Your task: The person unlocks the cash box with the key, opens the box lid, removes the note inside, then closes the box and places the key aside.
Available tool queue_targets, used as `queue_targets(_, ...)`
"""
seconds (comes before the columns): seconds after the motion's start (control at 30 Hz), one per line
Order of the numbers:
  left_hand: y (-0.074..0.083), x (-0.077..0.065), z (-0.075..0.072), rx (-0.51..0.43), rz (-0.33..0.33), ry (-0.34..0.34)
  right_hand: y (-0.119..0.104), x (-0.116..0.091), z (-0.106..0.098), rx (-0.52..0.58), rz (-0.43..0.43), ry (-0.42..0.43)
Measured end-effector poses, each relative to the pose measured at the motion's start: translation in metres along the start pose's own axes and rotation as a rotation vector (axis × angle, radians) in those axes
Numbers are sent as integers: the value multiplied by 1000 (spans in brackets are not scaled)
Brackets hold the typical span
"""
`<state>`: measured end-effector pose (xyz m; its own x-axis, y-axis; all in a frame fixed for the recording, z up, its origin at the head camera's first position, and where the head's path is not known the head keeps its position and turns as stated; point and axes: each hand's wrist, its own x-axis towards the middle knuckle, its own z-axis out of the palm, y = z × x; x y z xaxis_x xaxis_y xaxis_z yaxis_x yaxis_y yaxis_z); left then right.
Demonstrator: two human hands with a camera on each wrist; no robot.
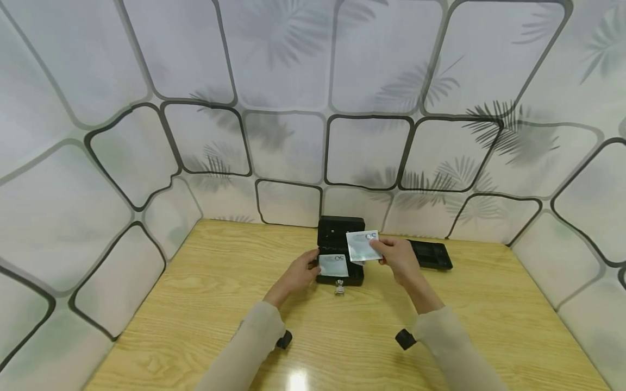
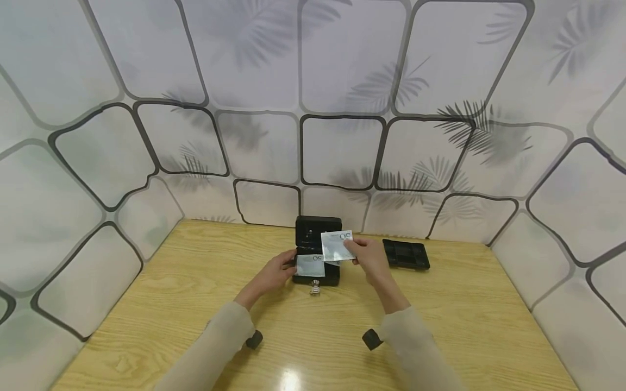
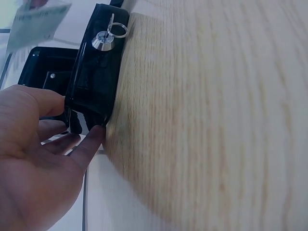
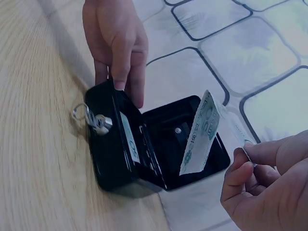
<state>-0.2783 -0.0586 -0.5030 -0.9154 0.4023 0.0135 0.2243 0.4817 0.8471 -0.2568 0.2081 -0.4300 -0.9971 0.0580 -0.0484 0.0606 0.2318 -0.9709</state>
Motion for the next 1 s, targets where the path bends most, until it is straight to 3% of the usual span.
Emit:
queue_targets(0.4,0,-1,0,-16,-4,2,4,-22,-72,-36,-33,7)
queue_targets(0.6,0,0,0,-18,-7,0,9,-35,-102,-121,-33,27)
queue_targets(0.8,-1,1,-1,-12,6,-1,23,-43,-116,-206,26,25)
queue_targets(1.0,1,0,-1,-17,2,-1,47,-39,-112,-212,63,-2)
